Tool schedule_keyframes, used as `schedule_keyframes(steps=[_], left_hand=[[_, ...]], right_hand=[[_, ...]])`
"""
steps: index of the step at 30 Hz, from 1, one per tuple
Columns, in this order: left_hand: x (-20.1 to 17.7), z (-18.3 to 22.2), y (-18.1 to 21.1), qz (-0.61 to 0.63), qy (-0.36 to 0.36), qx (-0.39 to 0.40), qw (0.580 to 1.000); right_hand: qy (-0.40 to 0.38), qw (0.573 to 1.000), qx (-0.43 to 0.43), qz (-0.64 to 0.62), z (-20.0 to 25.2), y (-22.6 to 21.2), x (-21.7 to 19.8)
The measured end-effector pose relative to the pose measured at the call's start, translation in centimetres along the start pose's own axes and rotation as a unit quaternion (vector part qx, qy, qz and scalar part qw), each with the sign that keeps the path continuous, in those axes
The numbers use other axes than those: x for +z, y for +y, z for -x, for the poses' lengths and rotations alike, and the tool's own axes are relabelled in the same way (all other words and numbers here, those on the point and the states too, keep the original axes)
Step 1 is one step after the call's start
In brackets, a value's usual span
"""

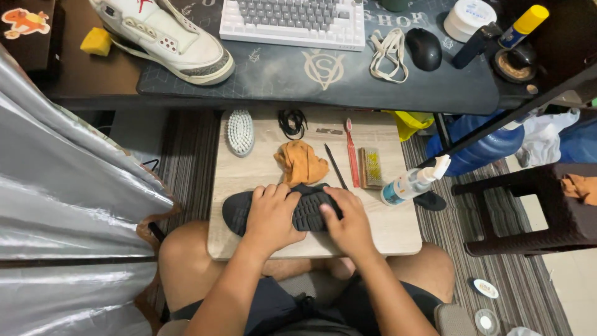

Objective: Cleaning the sole of a shoe by scraping debris from the treads and wiping it down.

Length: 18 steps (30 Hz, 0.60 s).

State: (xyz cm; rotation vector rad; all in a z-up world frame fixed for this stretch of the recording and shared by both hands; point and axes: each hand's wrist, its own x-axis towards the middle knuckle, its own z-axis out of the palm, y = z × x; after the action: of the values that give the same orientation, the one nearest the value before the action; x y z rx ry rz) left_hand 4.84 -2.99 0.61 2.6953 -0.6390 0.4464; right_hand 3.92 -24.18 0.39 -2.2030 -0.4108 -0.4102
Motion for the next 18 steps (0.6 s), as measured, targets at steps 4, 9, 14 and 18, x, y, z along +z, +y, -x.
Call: schedule_keyframes(steps=[4, 9, 14, 18], left_hand=[[0.5, 0.2, -0.2, 0.009, 0.021, -0.004, 1.0], [-0.2, -0.2, -0.2, -0.003, 0.018, -0.005, 1.0], [0.5, 0.5, -0.1, -0.017, 0.039, 0.009, 0.999], [0.2, 0.6, 0.0, -0.006, 0.05, 0.014, 0.999]], right_hand=[[0.035, 0.997, 0.061, -0.02, -0.9, 1.7, 0.6], [0.018, 0.994, 0.095, -0.047, -0.4, -0.4, -0.3], [0.005, 0.999, 0.023, -0.024, 1.3, 0.0, 0.3], [0.037, 0.993, 0.085, -0.071, 1.3, 0.9, 0.3]])
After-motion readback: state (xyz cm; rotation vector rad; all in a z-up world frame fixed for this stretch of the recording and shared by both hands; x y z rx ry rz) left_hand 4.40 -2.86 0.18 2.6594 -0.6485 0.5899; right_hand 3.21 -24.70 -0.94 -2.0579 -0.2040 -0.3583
